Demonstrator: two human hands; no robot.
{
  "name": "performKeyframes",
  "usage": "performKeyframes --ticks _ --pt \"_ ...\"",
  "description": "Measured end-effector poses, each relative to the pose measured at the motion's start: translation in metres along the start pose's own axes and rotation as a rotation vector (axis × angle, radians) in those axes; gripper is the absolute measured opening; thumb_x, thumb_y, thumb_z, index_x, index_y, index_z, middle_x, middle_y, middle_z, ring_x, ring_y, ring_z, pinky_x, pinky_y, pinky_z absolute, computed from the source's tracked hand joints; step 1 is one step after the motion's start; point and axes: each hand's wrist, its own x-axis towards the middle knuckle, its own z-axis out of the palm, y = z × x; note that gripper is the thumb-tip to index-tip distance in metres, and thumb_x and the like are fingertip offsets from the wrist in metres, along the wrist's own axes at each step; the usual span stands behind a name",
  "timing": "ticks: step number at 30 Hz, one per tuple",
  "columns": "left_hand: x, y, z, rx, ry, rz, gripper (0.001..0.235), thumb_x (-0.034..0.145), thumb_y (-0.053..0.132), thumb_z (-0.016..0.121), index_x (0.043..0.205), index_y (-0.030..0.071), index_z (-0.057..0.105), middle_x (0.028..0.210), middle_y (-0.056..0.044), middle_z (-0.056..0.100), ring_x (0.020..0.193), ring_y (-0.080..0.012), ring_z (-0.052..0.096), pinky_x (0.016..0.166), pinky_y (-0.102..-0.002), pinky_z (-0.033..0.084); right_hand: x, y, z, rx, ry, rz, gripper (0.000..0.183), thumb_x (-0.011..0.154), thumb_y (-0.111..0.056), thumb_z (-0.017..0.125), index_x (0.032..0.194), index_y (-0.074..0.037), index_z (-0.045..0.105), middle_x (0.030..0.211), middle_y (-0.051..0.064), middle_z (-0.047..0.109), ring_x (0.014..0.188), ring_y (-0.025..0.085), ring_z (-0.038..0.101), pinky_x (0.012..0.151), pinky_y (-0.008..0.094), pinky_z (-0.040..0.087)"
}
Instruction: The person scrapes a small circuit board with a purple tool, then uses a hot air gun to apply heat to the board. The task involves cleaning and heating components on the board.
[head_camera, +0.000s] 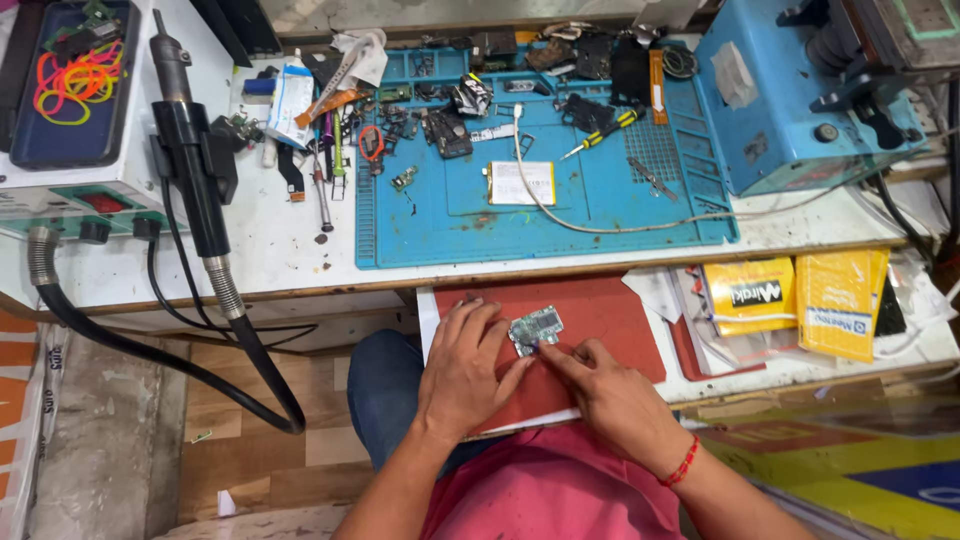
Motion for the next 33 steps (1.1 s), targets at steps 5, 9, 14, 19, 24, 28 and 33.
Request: performKeyframes --ticks 5,9,14,19,24,28,33 --pt "-0.005 -0.003 0.007 0.007 -0.007 -0.016 0.051 0.079 0.034 0.083 0.111 -0.003 0.07 0.125 -0.02 0.062 0.123 -0.0389 0.054 0.107 -0.052 0.041 -0.005 0.007 0.011 -0.023 0.125 0.084 0.051 0.091 -0.013 0.059 0.14 -0.026 0.06 0.107 0.011 0.064 0.074 0.038 0.069 0.063 0.05 0.055" --pt "-0.002 -0.002 0.002 0.018 -0.015 -0.009 0.05 0.079 0.032 0.082 0.113 -0.002 0.07 0.127 -0.019 0.062 0.125 -0.0379 0.054 0.108 -0.05 0.042 -0.001 0.0 0.002 0.01 -0.001 0.004 0.059 0.085 -0.011 0.06 0.142 -0.024 0.058 0.102 0.012 0.063 0.074 0.038 0.069 0.059 0.05 0.055" --pt "-0.002 0.003 0.002 0.022 -0.01 -0.014 0.051 0.079 0.034 0.083 0.111 -0.002 0.07 0.126 -0.02 0.061 0.123 -0.0393 0.053 0.107 -0.051 0.042 -0.005 -0.001 -0.008 0.022 0.144 0.067 0.056 0.087 -0.008 0.056 0.142 -0.021 0.058 0.111 0.013 0.065 0.074 0.04 0.069 0.063 0.049 0.056" --pt "-0.001 0.0 0.006 0.024 -0.03 -0.025 0.049 0.076 0.032 0.083 0.11 -0.001 0.07 0.124 -0.019 0.062 0.123 -0.0394 0.054 0.108 -0.051 0.042 -0.002 0.003 -0.001 0.041 0.073 0.014 0.052 0.09 -0.012 0.057 0.141 -0.023 0.06 0.109 0.014 0.065 0.081 0.04 0.069 0.063 0.049 0.055" --pt "0.004 0.005 0.002 0.041 0.036 0.015 0.051 0.076 0.032 0.083 0.111 -0.001 0.07 0.123 -0.019 0.062 0.121 -0.0395 0.054 0.106 -0.052 0.042 0.005 0.003 -0.005 -0.009 0.046 0.139 0.051 0.094 -0.016 0.056 0.142 -0.029 0.059 0.11 0.012 0.064 0.08 0.04 0.069 0.067 0.051 0.055" --pt "0.003 0.006 0.004 0.032 -0.026 -0.032 0.048 0.075 0.03 0.082 0.111 0.001 0.071 0.124 -0.015 0.063 0.122 -0.0375 0.055 0.105 -0.05 0.043 -0.002 0.005 -0.001 0.026 0.054 0.058 0.05 0.093 -0.016 0.056 0.142 -0.026 0.059 0.109 0.013 0.064 0.081 0.039 0.069 0.065 0.05 0.055" --pt "0.0 0.005 0.004 0.049 -0.006 -0.017 0.048 0.078 0.032 0.083 0.112 0.0 0.07 0.124 -0.017 0.062 0.122 -0.0395 0.054 0.106 -0.051 0.042 0.0 0.006 0.002 0.019 0.077 0.055 0.055 0.09 -0.011 0.055 0.142 -0.027 0.058 0.117 0.013 0.064 0.078 0.041 0.069 0.067 0.05 0.056"
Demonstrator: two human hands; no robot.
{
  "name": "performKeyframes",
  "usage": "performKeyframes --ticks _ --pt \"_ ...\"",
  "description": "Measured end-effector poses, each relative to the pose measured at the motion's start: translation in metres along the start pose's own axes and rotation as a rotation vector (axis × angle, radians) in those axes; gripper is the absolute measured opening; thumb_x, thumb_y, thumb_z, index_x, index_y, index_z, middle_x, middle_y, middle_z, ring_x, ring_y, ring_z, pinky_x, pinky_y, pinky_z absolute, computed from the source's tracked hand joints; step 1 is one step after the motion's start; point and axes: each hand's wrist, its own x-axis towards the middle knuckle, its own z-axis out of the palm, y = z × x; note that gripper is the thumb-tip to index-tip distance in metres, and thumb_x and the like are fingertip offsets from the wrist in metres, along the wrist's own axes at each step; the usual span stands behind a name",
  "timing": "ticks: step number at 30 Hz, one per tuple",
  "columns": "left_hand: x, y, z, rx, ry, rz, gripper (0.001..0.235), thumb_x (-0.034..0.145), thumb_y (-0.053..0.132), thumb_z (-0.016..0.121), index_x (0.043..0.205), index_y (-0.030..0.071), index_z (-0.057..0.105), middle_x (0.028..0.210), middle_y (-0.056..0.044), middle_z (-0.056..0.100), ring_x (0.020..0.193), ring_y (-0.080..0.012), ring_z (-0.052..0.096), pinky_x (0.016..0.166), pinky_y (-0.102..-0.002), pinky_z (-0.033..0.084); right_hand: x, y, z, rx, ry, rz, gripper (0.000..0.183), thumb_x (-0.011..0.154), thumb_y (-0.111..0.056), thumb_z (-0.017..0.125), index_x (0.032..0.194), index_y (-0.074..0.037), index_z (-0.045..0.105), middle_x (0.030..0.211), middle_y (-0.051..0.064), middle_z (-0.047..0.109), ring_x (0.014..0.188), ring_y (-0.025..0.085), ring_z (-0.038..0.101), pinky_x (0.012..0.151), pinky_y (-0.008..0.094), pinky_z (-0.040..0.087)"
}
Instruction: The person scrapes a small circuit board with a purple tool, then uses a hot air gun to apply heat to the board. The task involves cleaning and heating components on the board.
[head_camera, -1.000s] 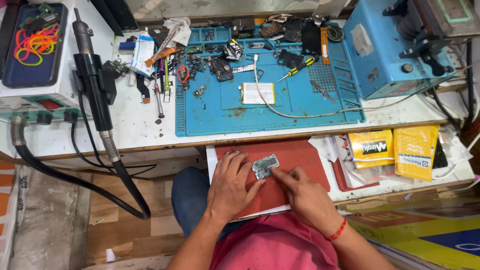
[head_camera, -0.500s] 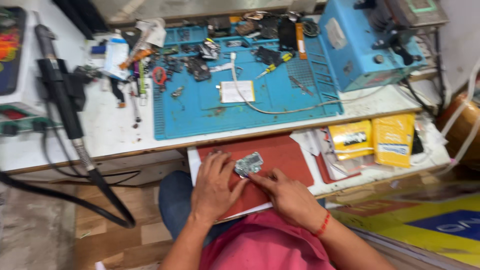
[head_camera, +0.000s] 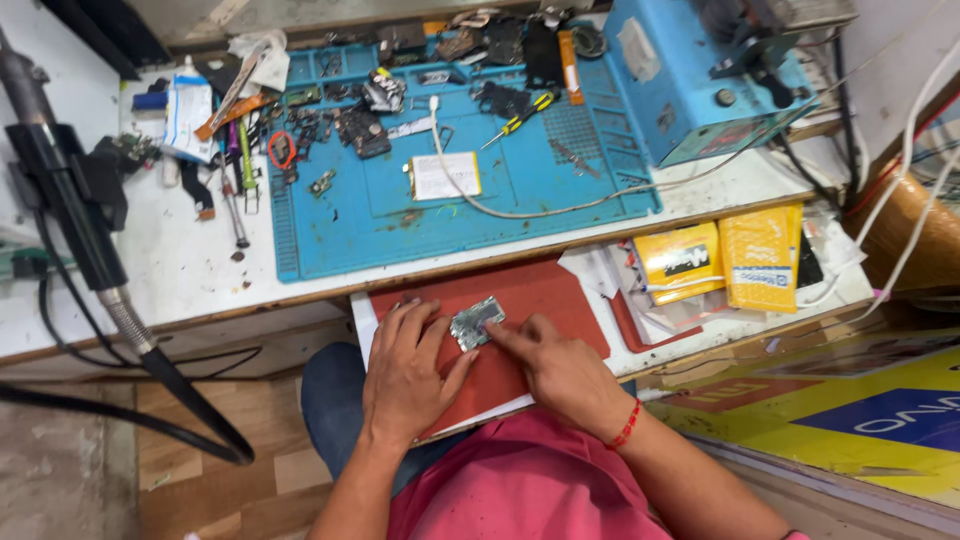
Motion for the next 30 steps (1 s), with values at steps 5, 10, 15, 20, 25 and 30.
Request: performKeyframes --ticks 5,10,15,20,25,30 --pt "0.0 -0.001 0.002 0.002 -0.007 0.009 0.048 0.078 0.032 0.081 0.112 0.0 0.07 0.125 -0.017 0.062 0.123 -0.0392 0.054 0.108 -0.051 0.042 0.0 -0.002 -0.006 -0.022 -0.037 0.087 0.057 0.091 -0.01 0.053 0.144 -0.029 0.056 0.111 0.011 0.064 0.076 0.04 0.068 0.067 0.05 0.056" --pt "-0.001 0.0 0.0 0.01 -0.017 -0.007 0.049 0.078 0.033 0.081 0.112 -0.001 0.069 0.125 -0.018 0.062 0.124 -0.04 0.053 0.106 -0.051 0.041 0.002 -0.006 -0.007 0.034 -0.037 -0.026 0.058 0.087 -0.009 0.056 0.142 -0.027 0.059 0.108 0.012 0.063 0.079 0.039 0.069 0.066 0.049 0.057" --pt "-0.001 -0.002 0.001 0.005 -0.002 -0.008 0.049 0.078 0.033 0.081 0.111 -0.002 0.069 0.125 -0.019 0.061 0.124 -0.0402 0.053 0.107 -0.052 0.041 0.006 -0.006 -0.005 -0.023 0.017 0.089 0.049 0.094 -0.013 0.056 0.142 -0.024 0.057 0.11 0.014 0.061 0.077 0.04 0.068 0.065 0.051 0.056" --pt "-0.003 -0.003 0.004 -0.008 0.003 0.004 0.048 0.079 0.032 0.081 0.11 -0.002 0.07 0.126 -0.019 0.061 0.124 -0.0401 0.053 0.108 -0.052 0.041 -0.001 0.0 -0.006 -0.008 0.031 -0.015 0.056 0.088 -0.008 0.056 0.141 -0.024 0.058 0.108 0.012 0.064 0.076 0.039 0.069 0.064 0.049 0.056" --pt "-0.002 -0.005 -0.001 -0.02 0.007 -0.006 0.048 0.08 0.031 0.081 0.111 -0.002 0.07 0.126 -0.019 0.062 0.124 -0.0387 0.054 0.108 -0.051 0.042 0.0 -0.001 -0.011 -0.013 -0.041 -0.011 0.056 0.086 -0.006 0.057 0.139 -0.025 0.061 0.107 0.012 0.065 0.078 0.039 0.069 0.065 0.05 0.055" --pt "-0.004 -0.008 0.005 -0.018 0.005 0.003 0.05 0.076 0.031 0.083 0.112 -0.002 0.07 0.126 -0.02 0.062 0.124 -0.0398 0.053 0.108 -0.052 0.042 -0.001 0.008 -0.01 -0.097 0.064 0.045 0.052 0.092 -0.009 0.058 0.143 -0.022 0.058 0.108 0.013 0.064 0.079 0.039 0.068 0.067 0.05 0.054"
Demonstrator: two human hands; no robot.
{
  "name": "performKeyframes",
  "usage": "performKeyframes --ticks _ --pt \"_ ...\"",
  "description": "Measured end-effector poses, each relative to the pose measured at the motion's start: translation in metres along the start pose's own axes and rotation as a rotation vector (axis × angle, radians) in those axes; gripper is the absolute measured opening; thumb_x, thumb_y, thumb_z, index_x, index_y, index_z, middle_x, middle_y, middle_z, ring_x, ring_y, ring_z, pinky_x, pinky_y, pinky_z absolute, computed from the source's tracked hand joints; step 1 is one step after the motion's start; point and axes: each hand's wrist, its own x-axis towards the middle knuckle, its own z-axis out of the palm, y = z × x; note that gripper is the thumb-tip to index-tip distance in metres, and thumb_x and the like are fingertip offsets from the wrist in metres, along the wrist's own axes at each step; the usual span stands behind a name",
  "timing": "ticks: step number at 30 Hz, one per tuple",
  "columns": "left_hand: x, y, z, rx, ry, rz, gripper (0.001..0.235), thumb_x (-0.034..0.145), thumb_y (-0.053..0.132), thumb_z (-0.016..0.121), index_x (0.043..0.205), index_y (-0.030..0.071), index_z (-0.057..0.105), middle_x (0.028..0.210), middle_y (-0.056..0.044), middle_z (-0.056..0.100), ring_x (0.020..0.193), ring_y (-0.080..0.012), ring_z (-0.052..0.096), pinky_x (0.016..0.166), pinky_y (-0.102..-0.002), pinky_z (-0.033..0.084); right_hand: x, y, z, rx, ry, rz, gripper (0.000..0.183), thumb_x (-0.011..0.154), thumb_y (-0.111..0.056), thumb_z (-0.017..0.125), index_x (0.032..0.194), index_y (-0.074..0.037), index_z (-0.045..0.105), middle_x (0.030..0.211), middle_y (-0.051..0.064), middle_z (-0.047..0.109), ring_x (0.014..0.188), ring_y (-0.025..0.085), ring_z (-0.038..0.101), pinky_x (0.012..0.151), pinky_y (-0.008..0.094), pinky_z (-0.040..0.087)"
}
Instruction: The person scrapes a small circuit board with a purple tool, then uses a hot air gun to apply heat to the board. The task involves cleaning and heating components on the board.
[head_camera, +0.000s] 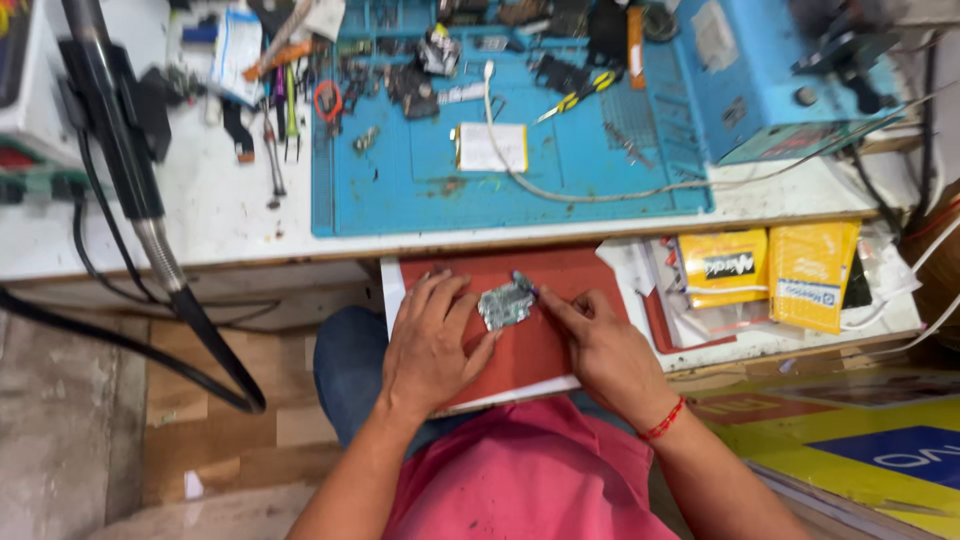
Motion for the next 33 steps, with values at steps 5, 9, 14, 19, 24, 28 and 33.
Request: performKeyframes --ticks 5,9,14,19,24,28,33 --pt "-0.005 -0.003 0.002 -0.026 0.006 -0.003 0.05 0.079 0.031 0.082 0.114 -0.002 0.069 0.128 -0.019 0.062 0.126 -0.0386 0.054 0.111 -0.052 0.041 -0.005 -0.004 0.01 0.09 -0.078 -0.11 0.058 0.084 -0.005 0.058 0.14 -0.021 0.06 0.111 0.014 0.064 0.079 0.039 0.069 0.066 0.049 0.055" --pt "-0.004 0.0 0.002 -0.013 -0.013 -0.018 0.051 0.081 0.033 0.082 0.116 -0.001 0.069 0.131 -0.02 0.06 0.13 -0.0391 0.051 0.114 -0.054 0.039 -0.004 -0.006 0.003 -0.004 -0.029 -0.018 0.055 0.091 -0.006 0.056 0.143 -0.022 0.059 0.109 0.016 0.064 0.078 0.041 0.067 0.067 0.051 0.055" --pt "-0.005 0.001 0.001 0.067 0.044 -0.005 0.055 0.077 0.035 0.082 0.117 -0.001 0.068 0.138 -0.021 0.055 0.134 -0.0416 0.046 0.116 -0.058 0.033 -0.005 -0.014 0.0 0.004 -0.076 -0.02 0.055 0.089 -0.007 0.057 0.142 -0.023 0.059 0.106 0.015 0.064 0.077 0.041 0.067 0.065 0.051 0.054" --pt "-0.005 -0.003 0.0 0.046 0.006 -0.018 0.054 0.08 0.038 0.081 0.117 0.0 0.068 0.134 -0.019 0.057 0.131 -0.0373 0.049 0.117 -0.06 0.032 -0.004 -0.016 0.004 0.082 -0.16 0.009 0.056 0.089 -0.009 0.058 0.143 -0.023 0.057 0.101 0.015 0.064 0.077 0.04 0.068 0.066 0.051 0.053" --pt "-0.006 -0.002 0.004 0.066 0.006 -0.009 0.051 0.08 0.037 0.081 0.115 0.001 0.069 0.131 -0.02 0.059 0.13 -0.0379 0.049 0.116 -0.06 0.032 -0.008 -0.009 0.007 0.097 -0.024 -0.002 0.047 0.095 -0.011 0.058 0.14 -0.021 0.06 0.106 0.014 0.065 0.08 0.039 0.068 0.067 0.049 0.054" --pt "-0.007 -0.002 0.001 0.057 0.013 0.002 0.052 0.081 0.036 0.08 0.116 0.0 0.068 0.132 -0.018 0.059 0.129 -0.0371 0.05 0.117 -0.059 0.033 -0.01 -0.016 0.009 0.116 -0.056 -0.092 0.055 0.089 -0.008 0.058 0.142 -0.02 0.059 0.103 0.015 0.064 0.081 0.038 0.069 0.067 0.048 0.055" --pt "-0.006 0.0 0.003 0.046 0.015 -0.014 0.052 0.081 0.036 0.081 0.117 0.001 0.068 0.131 -0.018 0.059 0.13 -0.0367 0.05 0.117 -0.058 0.033 -0.006 -0.014 0.005 -0.048 0.014 0.071 0.047 0.096 -0.012 0.058 0.142 -0.022 0.06 0.104 0.014 0.064 0.078 0.039 0.069 0.064 0.05 0.054"
